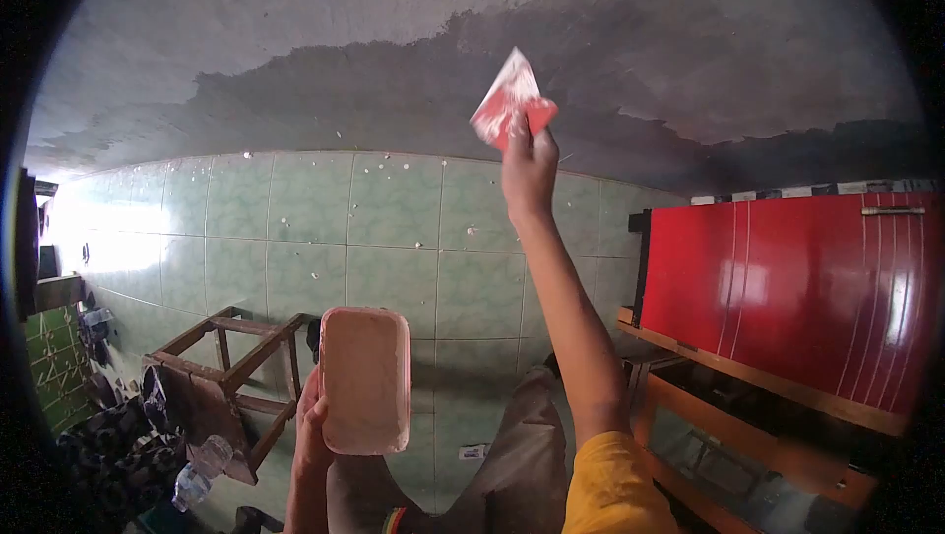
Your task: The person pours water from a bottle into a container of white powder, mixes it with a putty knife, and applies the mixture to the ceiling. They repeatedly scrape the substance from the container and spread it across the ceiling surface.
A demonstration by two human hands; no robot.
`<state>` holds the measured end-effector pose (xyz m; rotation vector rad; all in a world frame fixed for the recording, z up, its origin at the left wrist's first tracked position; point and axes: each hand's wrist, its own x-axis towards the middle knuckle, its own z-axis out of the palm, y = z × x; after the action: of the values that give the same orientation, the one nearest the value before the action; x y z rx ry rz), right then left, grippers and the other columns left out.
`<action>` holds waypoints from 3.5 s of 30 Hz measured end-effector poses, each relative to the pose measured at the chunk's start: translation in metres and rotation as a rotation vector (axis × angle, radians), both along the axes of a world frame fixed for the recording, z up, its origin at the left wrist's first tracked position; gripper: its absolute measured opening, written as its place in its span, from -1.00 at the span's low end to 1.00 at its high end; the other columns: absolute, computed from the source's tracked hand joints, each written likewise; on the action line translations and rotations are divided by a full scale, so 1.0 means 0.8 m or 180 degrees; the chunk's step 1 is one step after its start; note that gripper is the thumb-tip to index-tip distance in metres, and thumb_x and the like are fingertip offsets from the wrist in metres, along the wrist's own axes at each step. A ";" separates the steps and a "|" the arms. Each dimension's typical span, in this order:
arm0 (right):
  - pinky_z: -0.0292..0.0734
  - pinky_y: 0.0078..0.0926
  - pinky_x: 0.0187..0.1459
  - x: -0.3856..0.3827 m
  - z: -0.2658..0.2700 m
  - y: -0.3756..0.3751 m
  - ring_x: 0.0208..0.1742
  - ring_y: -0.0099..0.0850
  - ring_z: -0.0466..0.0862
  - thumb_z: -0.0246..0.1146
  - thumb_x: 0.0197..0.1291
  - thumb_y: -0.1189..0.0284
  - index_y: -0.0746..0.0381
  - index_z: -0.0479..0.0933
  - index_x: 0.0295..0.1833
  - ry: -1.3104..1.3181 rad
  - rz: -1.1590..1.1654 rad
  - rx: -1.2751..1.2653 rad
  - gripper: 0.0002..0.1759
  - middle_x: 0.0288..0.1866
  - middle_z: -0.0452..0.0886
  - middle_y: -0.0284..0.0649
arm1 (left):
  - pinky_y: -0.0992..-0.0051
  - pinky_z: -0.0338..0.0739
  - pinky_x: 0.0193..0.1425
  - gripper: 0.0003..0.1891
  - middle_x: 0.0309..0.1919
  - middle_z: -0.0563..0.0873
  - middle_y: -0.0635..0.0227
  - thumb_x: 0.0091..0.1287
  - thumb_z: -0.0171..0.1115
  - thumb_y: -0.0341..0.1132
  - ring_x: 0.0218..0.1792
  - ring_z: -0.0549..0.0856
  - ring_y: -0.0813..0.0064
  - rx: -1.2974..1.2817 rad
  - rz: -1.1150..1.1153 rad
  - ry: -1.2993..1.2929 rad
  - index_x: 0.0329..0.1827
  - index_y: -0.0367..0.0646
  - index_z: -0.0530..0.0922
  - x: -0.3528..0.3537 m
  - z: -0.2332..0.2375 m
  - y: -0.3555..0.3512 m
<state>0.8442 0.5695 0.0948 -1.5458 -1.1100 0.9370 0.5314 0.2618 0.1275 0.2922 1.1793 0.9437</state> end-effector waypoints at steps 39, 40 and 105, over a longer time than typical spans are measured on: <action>0.35 0.04 0.45 -0.026 -0.059 0.118 0.47 -0.07 0.46 0.10 0.34 0.64 0.25 0.31 0.54 -0.4502 -0.0278 0.2205 -0.36 0.56 0.38 -0.11 | 0.23 0.49 0.39 0.05 0.38 0.48 0.16 0.14 0.47 0.16 0.34 0.54 0.29 0.0015 -0.0143 -0.0095 0.56 -0.30 0.21 -0.083 -0.020 0.042; 0.35 0.03 0.45 -0.020 -0.087 0.107 0.47 -0.08 0.46 0.10 0.34 0.64 0.24 0.31 0.54 -0.4503 -0.0034 0.2039 -0.36 0.56 0.38 -0.11 | 0.24 0.42 0.43 0.06 0.38 0.48 0.15 0.12 0.47 0.17 0.37 0.51 0.30 -0.0009 -0.0133 -0.0041 0.56 -0.32 0.22 -0.082 -0.017 0.044; 0.70 -0.14 -0.15 -0.154 0.541 -0.317 -0.08 0.01 0.75 0.23 0.34 0.48 0.30 0.46 0.24 -0.2733 -0.0510 0.0236 -0.62 0.02 0.68 0.01 | 0.32 0.21 0.54 -0.08 0.50 0.34 0.16 0.47 0.25 -0.07 0.50 0.31 0.36 0.2225 -0.0910 -0.0526 0.69 -0.30 -0.08 0.058 0.384 0.085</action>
<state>0.7208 0.3161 0.5273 -1.9963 -1.5384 0.0807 0.5781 0.3298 0.4351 0.8990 0.6008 1.0762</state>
